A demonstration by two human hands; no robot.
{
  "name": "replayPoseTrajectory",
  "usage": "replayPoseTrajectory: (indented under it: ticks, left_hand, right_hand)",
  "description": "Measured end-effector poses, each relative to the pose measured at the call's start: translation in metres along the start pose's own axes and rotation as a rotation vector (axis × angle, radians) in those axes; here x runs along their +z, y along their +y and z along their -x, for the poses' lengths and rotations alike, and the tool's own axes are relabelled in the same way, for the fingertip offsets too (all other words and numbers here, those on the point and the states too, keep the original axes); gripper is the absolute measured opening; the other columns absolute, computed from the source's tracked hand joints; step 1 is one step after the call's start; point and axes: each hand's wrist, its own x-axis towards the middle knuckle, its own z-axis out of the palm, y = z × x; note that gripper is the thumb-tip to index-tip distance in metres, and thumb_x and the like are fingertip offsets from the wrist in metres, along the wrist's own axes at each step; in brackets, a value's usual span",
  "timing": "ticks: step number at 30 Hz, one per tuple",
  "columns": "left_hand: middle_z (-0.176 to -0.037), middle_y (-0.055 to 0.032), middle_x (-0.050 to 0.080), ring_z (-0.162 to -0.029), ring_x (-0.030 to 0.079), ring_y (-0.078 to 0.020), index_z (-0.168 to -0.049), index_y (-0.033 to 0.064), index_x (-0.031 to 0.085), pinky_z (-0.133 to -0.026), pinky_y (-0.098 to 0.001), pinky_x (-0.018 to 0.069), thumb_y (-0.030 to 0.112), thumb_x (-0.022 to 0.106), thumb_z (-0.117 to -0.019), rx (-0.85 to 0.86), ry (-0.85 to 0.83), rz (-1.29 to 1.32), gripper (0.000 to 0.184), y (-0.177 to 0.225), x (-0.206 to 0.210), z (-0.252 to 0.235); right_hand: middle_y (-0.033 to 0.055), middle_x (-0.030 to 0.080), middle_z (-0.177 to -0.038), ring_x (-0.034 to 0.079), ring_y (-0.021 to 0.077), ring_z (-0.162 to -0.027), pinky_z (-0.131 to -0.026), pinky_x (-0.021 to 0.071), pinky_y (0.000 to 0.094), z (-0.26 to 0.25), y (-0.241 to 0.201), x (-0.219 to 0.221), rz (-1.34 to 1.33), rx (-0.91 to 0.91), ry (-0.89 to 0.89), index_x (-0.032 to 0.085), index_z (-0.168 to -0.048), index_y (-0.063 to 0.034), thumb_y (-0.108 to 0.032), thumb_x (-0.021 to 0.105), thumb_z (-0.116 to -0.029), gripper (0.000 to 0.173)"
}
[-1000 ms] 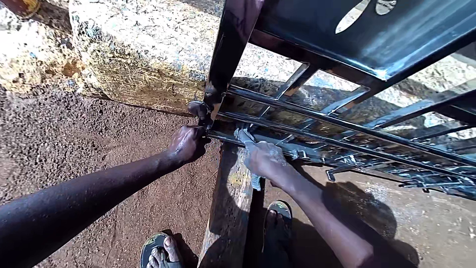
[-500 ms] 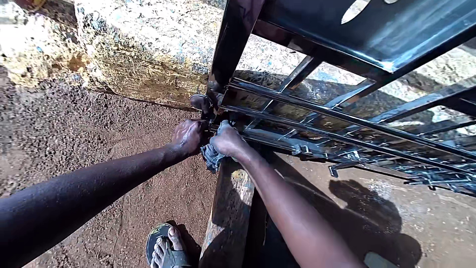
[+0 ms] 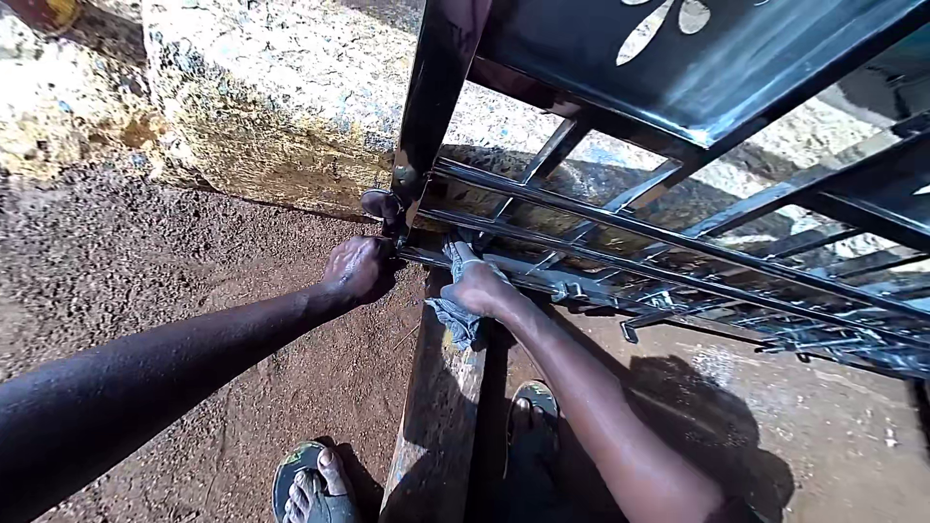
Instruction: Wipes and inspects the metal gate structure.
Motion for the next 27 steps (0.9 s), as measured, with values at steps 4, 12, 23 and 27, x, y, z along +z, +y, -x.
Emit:
replayPoseTrajectory:
  ticks: [4, 12, 23, 27]
  left_hand:
    - [-0.083, -0.0127, 0.070, -0.083, 0.070, -0.0347, -0.089, 0.0089, 0.070, -0.071, -0.0590, 0.0531, 0.032, 0.061, -0.1016, 0.013, 0.013, 0.004, 0.028, 0.000, 0.000, -0.001]
    - [-0.082, -0.0127, 0.070, -0.082, 0.070, -0.0347, -0.087, 0.0081, 0.070, -0.071, -0.0583, 0.0528, 0.031, 0.061, -0.1008, 0.036, 0.015, -0.039, 0.028, -0.001, -0.002, -0.003]
    - [-0.083, -0.0138, 0.070, -0.084, 0.070, -0.0358, -0.088, 0.0080, 0.070, -0.072, -0.0593, 0.0529, 0.034, 0.060, -0.1014, 0.034, 0.005, -0.039, 0.030, -0.002, 0.000, -0.003]
    - [-0.083, -0.0133, 0.070, -0.084, 0.070, -0.0351, -0.089, 0.0081, 0.070, -0.072, -0.0592, 0.0528, 0.033, 0.061, -0.1009, 0.031, 0.010, -0.025, 0.029, -0.001, 0.001, -0.003]
  right_hand:
    - [0.0230, 0.063, -0.132, 0.063, 0.0408, -0.119, -0.093, 0.0511, 0.0635, 0.015, 0.006, 0.001, 0.053, 0.048, -0.009, 0.023, -0.165, -0.0212, -0.030, 0.074, -0.0892, 0.092]
    - [0.0250, 0.064, -0.127, 0.065, 0.0423, -0.112, -0.088, 0.0523, 0.0652, 0.006, 0.003, 0.001, -0.017, -0.032, -0.023, 0.021, -0.165, -0.0209, -0.029, 0.075, -0.0858, 0.096]
    - [0.0255, 0.063, -0.131, 0.064, 0.0430, -0.115, -0.091, 0.0512, 0.0656, 0.014, -0.002, 0.001, -0.046, -0.049, -0.058, 0.012, -0.167, -0.0245, -0.028, 0.076, -0.0861, 0.103]
    - [0.0221, 0.061, -0.136, 0.061, 0.0391, -0.123, -0.097, 0.0495, 0.0633, -0.004, -0.018, -0.006, -0.001, -0.008, -0.092, 0.021, -0.165, -0.0204, -0.032, 0.074, -0.0881, 0.094]
